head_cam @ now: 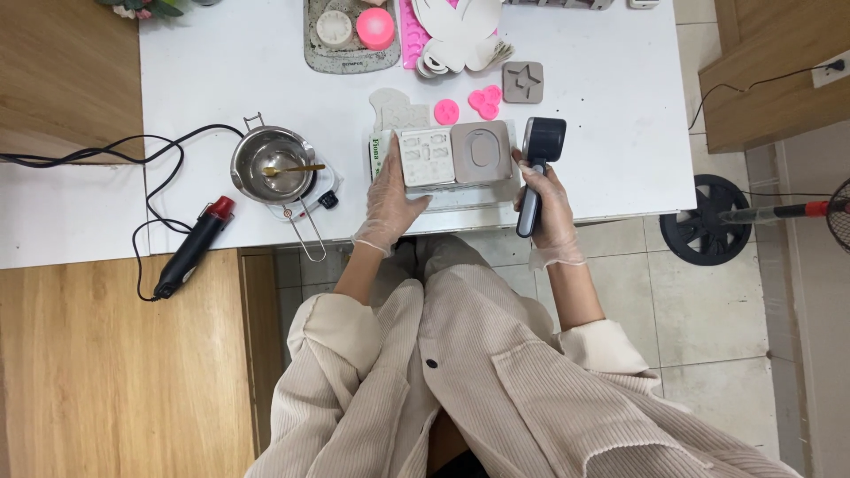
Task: Melting wax in a small pot and using a handheld heat tool to prepare or smooth wax in silicone molds.
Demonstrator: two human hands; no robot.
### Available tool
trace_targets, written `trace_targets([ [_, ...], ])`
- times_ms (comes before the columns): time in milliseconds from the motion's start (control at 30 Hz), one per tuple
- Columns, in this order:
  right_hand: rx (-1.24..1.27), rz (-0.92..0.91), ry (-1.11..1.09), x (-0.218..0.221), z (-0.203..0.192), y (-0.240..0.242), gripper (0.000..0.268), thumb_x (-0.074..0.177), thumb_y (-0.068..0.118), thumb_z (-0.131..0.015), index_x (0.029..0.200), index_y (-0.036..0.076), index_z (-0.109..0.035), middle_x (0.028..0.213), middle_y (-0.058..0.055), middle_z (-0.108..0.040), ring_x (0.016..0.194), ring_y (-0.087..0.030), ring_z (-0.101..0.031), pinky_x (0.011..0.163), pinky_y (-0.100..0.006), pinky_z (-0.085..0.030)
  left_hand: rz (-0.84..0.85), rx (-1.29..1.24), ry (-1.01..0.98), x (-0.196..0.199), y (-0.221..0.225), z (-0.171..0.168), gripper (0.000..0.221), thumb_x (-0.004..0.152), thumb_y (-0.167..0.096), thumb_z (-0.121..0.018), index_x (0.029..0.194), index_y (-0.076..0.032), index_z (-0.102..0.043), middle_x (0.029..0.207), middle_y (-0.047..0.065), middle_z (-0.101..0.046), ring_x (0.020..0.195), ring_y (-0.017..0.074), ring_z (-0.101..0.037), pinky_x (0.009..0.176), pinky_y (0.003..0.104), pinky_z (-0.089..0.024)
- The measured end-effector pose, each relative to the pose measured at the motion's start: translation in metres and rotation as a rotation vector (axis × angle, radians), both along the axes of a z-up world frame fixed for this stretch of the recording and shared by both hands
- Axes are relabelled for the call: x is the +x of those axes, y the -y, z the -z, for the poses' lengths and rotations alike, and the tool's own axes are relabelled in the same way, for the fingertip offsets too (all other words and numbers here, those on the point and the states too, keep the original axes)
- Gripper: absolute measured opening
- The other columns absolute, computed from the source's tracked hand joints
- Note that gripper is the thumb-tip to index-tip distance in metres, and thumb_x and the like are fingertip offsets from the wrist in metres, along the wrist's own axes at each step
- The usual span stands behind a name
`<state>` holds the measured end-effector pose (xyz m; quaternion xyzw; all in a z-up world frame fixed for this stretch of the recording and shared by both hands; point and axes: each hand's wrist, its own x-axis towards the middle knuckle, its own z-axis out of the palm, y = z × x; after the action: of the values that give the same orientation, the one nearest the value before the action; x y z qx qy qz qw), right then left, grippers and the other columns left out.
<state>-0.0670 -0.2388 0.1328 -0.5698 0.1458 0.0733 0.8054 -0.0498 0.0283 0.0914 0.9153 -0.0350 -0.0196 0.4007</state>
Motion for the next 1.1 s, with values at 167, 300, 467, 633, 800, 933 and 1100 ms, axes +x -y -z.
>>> trace_targets([
  [167, -0.031, -0.014, -0.004, 0.002, -0.003, -0.003, 0.039, 0.095, 0.024, -0.062, 0.127, 0.002, -0.059, 0.132, -0.008, -0.067, 0.067, -0.008, -0.057, 0.06, -0.024, -0.054, -0.009, -0.005, -0.031, 0.002, 0.002, -0.003, 0.131, 0.07, -0.019, -0.091, 0.16, -0.008, 0.004, 0.156, 0.024, -0.039, 0.142, 0.0391, -0.044, 0.117, 0.043, -0.037],
  [300, -0.066, -0.028, -0.01, 0.003, -0.002, -0.006, 0.046, 0.095, 0.025, -0.063, 0.135, 0.002, -0.06, 0.104, -0.002, -0.06, 0.067, -0.008, -0.058, 0.06, -0.024, -0.053, -0.003, 0.004, -0.018, 0.003, 0.002, -0.002, 0.13, 0.07, -0.02, -0.091, 0.16, -0.008, 0.003, 0.155, 0.023, -0.04, 0.141, 0.0387, -0.044, 0.117, 0.044, -0.037],
  [467, -0.021, -0.016, -0.026, 0.007, 0.01, -0.001, 0.044, 0.094, 0.022, -0.065, 0.133, 0.002, -0.058, 0.098, 0.0, -0.058, 0.07, -0.007, -0.058, 0.06, -0.025, -0.053, 0.011, 0.021, 0.028, 0.005, 0.001, 0.008, 0.129, 0.072, -0.022, -0.091, 0.159, -0.006, 0.002, 0.154, 0.024, -0.042, 0.141, 0.0394, -0.046, 0.116, 0.046, -0.038],
  [633, -0.024, -0.017, -0.032, 0.01, 0.011, -0.002, 0.043, 0.095, 0.023, -0.066, 0.132, 0.001, -0.059, 0.095, 0.0, -0.057, 0.067, -0.009, -0.057, 0.059, -0.025, -0.052, 0.014, 0.041, 0.002, 0.009, 0.001, 0.009, 0.128, 0.072, -0.022, -0.09, 0.16, -0.006, 0.002, 0.152, 0.023, -0.044, 0.139, 0.0394, -0.048, 0.115, 0.047, -0.039],
  [800, -0.022, -0.018, -0.036, 0.009, 0.007, -0.005, 0.043, 0.094, 0.023, -0.065, 0.131, 0.003, -0.059, 0.095, 0.001, -0.058, 0.066, -0.01, -0.057, 0.058, -0.025, -0.051, -0.003, 0.082, -0.056, 0.007, 0.001, 0.006, 0.126, 0.074, -0.024, -0.089, 0.16, -0.007, 0.001, 0.153, 0.022, -0.043, 0.135, 0.0404, -0.05, 0.115, 0.049, -0.037],
  [933, -0.054, 0.02, -0.026, 0.004, 0.012, -0.002, 0.042, 0.094, 0.023, -0.067, 0.13, 0.002, -0.06, 0.102, -0.002, -0.061, 0.069, -0.009, -0.058, 0.06, -0.025, -0.051, 0.025, 0.066, -0.034, 0.01, 0.002, 0.014, 0.127, 0.073, -0.023, -0.09, 0.16, -0.006, 0.0, 0.154, 0.023, -0.042, 0.134, 0.0403, -0.05, 0.114, 0.05, -0.037],
  [1100, -0.197, 0.092, 0.022, -0.004, 0.009, -0.004, 0.028, 0.091, 0.017, -0.071, 0.115, 0.006, -0.059, 0.117, -0.005, -0.071, 0.077, -0.006, -0.059, 0.063, -0.024, -0.053, 0.026, 0.071, 0.011, 0.005, 0.001, 0.021, 0.127, 0.068, -0.024, -0.092, 0.158, -0.005, -0.004, 0.159, 0.019, -0.034, 0.144, 0.0347, -0.041, 0.116, 0.048, -0.032],
])
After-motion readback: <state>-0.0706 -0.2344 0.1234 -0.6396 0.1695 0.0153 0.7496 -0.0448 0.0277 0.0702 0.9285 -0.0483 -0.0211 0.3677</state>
